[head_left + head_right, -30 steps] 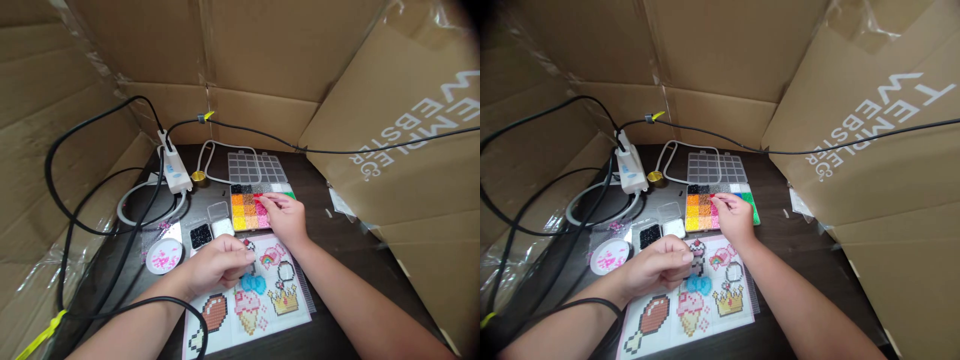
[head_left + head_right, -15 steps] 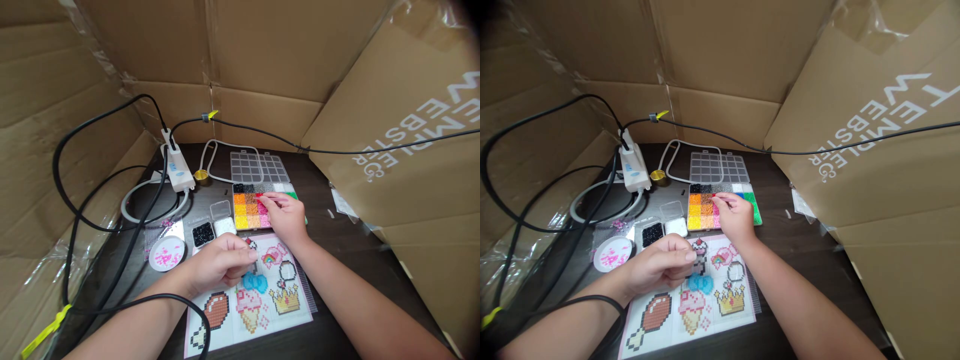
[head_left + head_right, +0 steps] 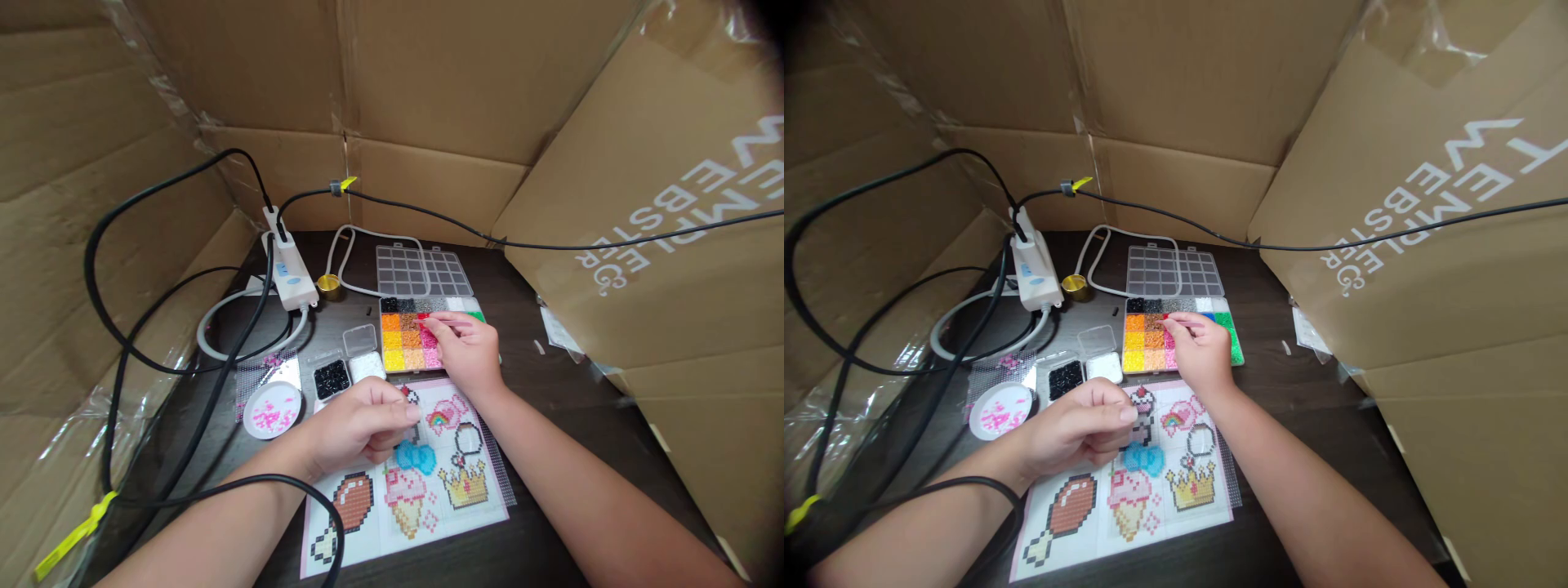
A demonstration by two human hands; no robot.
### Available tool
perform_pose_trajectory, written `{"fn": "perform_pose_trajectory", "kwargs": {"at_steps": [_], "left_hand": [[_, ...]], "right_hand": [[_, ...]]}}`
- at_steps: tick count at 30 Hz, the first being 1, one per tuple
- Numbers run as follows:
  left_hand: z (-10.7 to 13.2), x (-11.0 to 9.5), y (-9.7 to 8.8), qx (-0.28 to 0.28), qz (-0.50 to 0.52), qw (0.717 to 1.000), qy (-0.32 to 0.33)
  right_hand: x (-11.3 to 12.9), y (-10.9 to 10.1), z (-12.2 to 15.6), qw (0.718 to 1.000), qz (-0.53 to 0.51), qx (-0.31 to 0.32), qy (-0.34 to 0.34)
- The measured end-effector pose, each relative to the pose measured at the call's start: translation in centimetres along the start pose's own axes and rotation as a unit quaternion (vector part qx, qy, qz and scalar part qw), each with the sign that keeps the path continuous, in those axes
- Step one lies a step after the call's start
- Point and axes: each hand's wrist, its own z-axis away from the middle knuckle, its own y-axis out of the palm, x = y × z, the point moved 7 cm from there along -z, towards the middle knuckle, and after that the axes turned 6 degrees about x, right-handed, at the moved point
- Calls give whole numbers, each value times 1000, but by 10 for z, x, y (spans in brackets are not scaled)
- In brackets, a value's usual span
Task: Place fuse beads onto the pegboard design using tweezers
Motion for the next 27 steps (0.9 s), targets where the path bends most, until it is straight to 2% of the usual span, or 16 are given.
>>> {"fn": "perform_pose_trajectory", "kwargs": {"at_steps": [5, 10, 15, 18, 22, 27], "left_hand": [[-1, -1, 1, 2, 5, 1000, 2], [-2, -3, 1, -1, 10, 1000, 4], [-3, -2, 1, 2, 14, 1000, 3], [-4, -3, 1, 4, 12, 1000, 1], [-3, -3, 0, 6, -2, 1000, -1], [-2, -3, 0, 4, -14, 1000, -6]], "right_hand": [[6, -8, 3, 999, -32, -7, 10], [23, -42, 20, 998, -61, -29, -3], [16, -87, 66, 996, -40, -61, 54], [0, -102, 100, 992, -19, -66, 105], [-15, -106, 133, 988, 14, -82, 127], [-26, -98, 146, 987, 18, -83, 139]]}}
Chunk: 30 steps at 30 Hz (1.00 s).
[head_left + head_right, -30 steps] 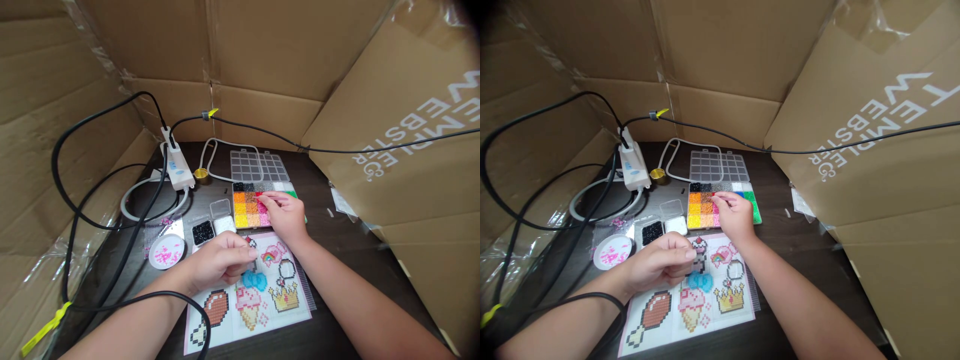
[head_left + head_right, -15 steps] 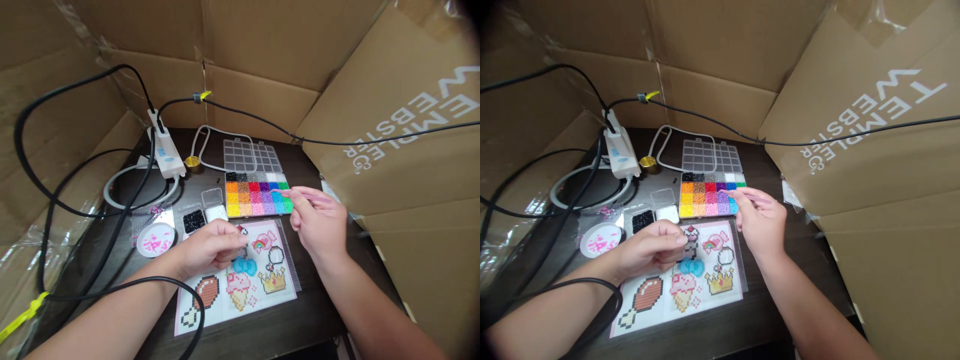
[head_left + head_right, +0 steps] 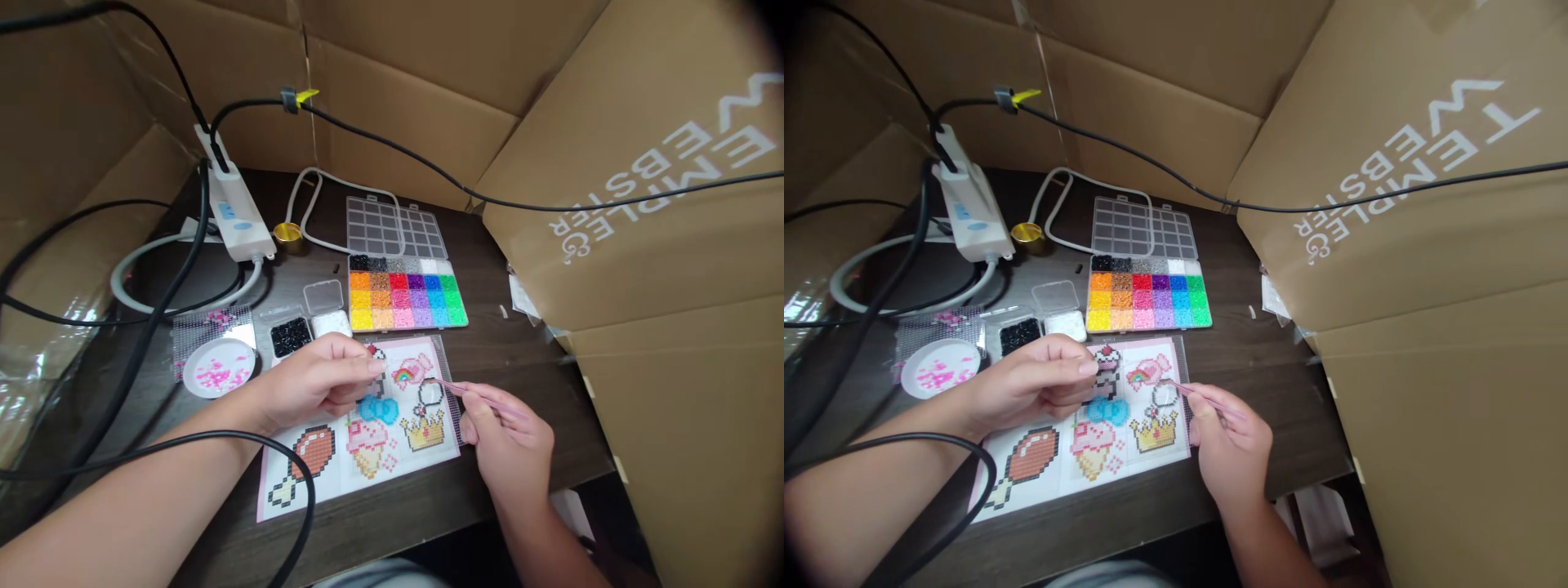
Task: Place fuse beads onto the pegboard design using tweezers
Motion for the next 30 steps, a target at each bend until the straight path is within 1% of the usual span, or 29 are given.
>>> {"fn": "perform_pose_trajectory", "kwargs": {"at_steps": [5, 12, 18, 30], "left_hand": [[-1, 0, 1, -4, 7, 1000, -1], [-1, 0, 0, -1, -7, 1000, 1], [-2, 0, 1, -7, -10, 1000, 4], [-2, -1, 2, 15, -1, 1000, 9]], "right_hand": [[1, 3, 0, 1000, 11, 2, -15], [1, 4, 0, 1000, 20, 9, -15], [-1, 5, -1, 998, 37, 28, -30], [1, 2, 1, 1000, 17, 6, -20]]}}
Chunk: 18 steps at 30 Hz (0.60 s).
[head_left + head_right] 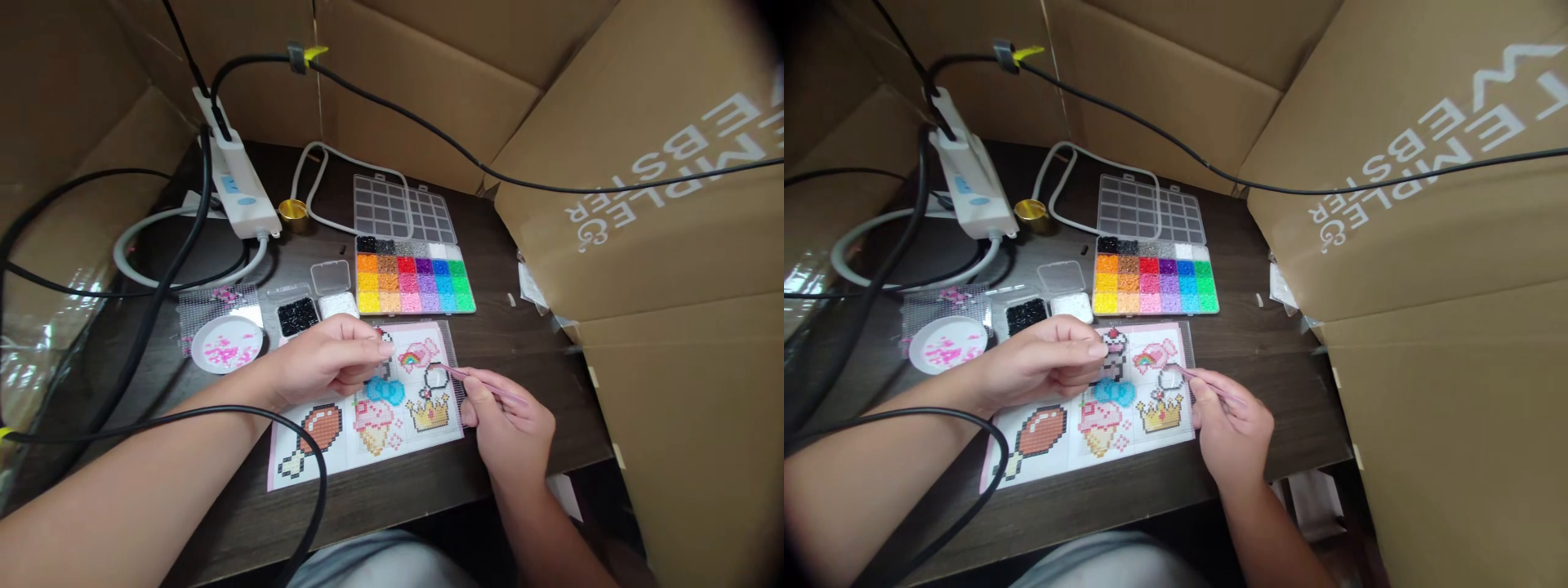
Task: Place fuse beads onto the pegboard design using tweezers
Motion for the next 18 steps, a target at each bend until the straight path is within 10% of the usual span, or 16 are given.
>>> {"fn": "perform_pose_trajectory", "kwargs": {"at_steps": [18], "left_hand": [[2, 0, 5, 2, 1, 1000, 12]], "right_hand": [[9, -8, -1, 993, -69, -75, -52]]}}
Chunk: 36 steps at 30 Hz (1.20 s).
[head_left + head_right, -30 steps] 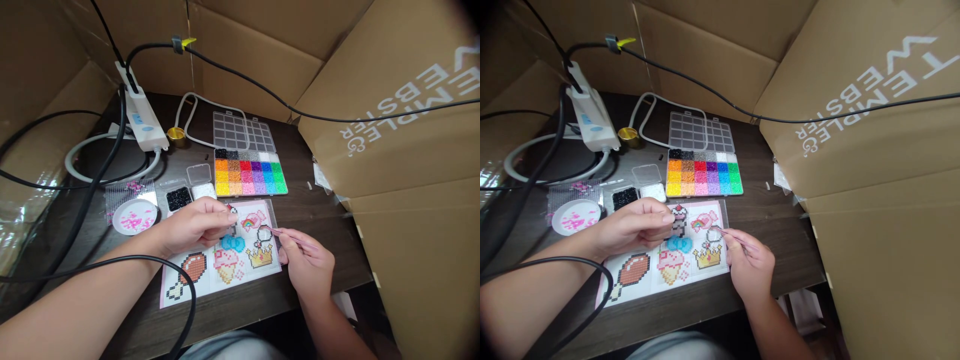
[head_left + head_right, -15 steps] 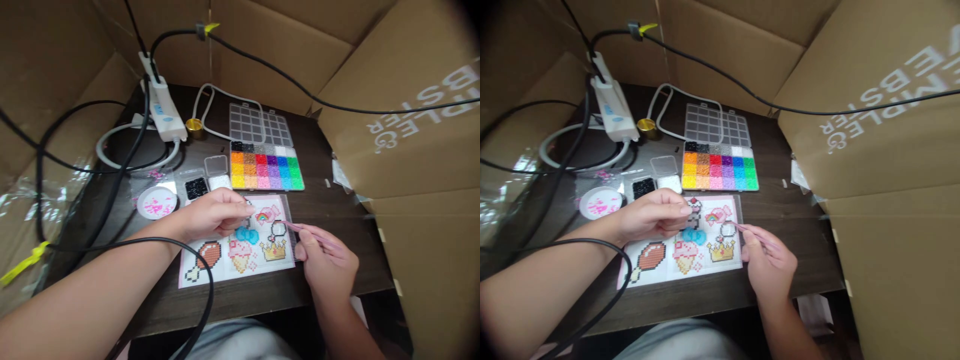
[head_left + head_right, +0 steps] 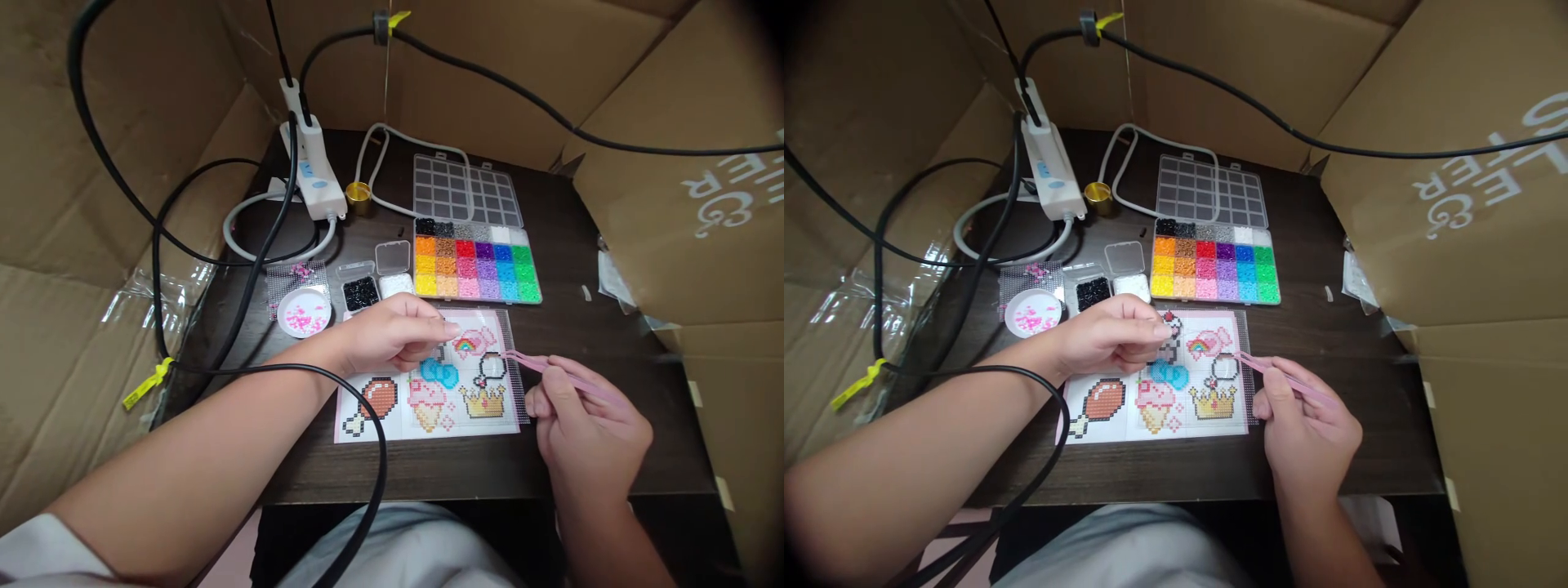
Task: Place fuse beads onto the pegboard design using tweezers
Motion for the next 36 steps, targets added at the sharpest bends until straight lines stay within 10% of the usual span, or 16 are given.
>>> {"fn": "perform_pose_trajectory", "kwargs": {"at_steps": [11, 21, 28, 36], "left_hand": [[1, 2, -3, -4, 8, 1000, -4], [3, 2, -7, -23, 16, 1000, -11], [3, 2, -10, -28, 21, 999, -16], [4, 4, -11, -25, 14, 999, -22]], "right_hand": [[-3, 4, -13, 999, 2, 45, -7], [69, 64, -101, 982, -10, 119, -145], [34, 83, -169, 992, -55, 32, -112], [25, 84, -176, 985, 20, 94, -145]]}}
